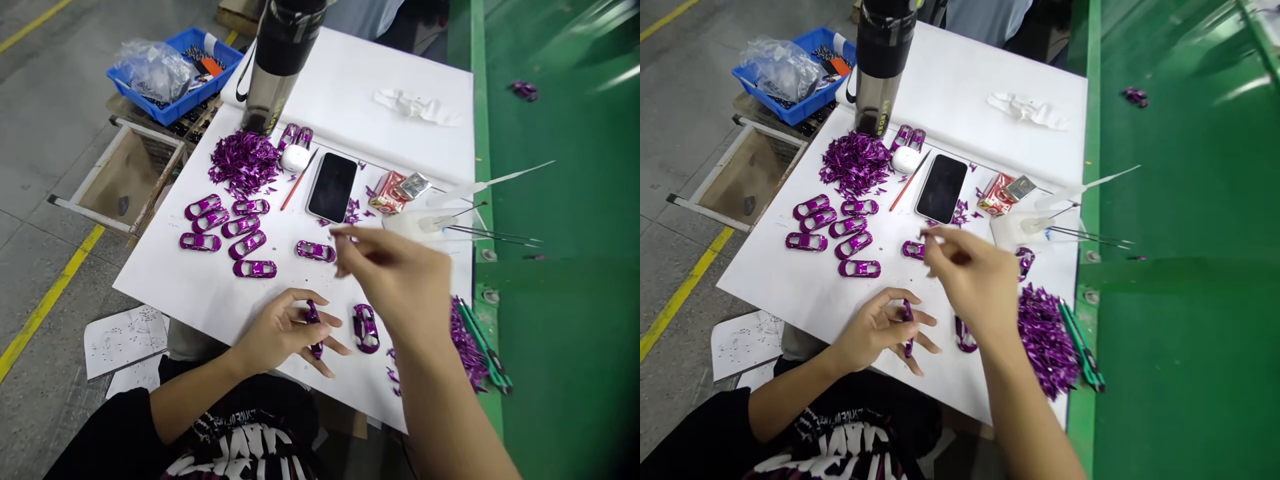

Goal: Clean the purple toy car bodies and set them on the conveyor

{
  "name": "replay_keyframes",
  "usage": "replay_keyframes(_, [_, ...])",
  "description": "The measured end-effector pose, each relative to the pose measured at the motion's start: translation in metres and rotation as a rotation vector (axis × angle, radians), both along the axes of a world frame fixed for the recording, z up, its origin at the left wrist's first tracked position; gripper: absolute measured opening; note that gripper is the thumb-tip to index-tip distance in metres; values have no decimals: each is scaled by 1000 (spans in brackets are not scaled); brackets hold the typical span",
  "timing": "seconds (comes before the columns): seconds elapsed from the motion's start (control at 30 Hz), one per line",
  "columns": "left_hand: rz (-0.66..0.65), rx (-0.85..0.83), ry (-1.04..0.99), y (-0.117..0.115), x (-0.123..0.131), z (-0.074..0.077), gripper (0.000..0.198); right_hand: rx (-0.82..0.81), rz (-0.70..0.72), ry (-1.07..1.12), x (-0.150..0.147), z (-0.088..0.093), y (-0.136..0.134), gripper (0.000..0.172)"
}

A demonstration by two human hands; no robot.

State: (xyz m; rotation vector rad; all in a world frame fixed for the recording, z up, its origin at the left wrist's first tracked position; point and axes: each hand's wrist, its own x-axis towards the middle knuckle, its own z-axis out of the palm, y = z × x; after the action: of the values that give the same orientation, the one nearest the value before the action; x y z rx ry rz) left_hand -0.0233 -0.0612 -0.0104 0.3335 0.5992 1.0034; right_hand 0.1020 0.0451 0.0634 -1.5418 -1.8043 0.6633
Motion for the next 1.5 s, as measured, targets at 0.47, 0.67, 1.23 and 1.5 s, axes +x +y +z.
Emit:
replay_keyframes(0.47, [-154,87,127,-3,-2,6,43,-317,-177,289,61,-26,-126,23])
replay_keyframes(0.67, [-139,149,206,-6,3,7,40,127,-22,-172,61,-42,-133,15])
replay_keyframes(1.23, [152,399,748,-28,22,-2,38,-222,-193,371,39,-26,-134,17])
replay_keyframes(1.5, [180,491,849,-28,21,-6,40,-59,-109,211,25,-31,-135,21])
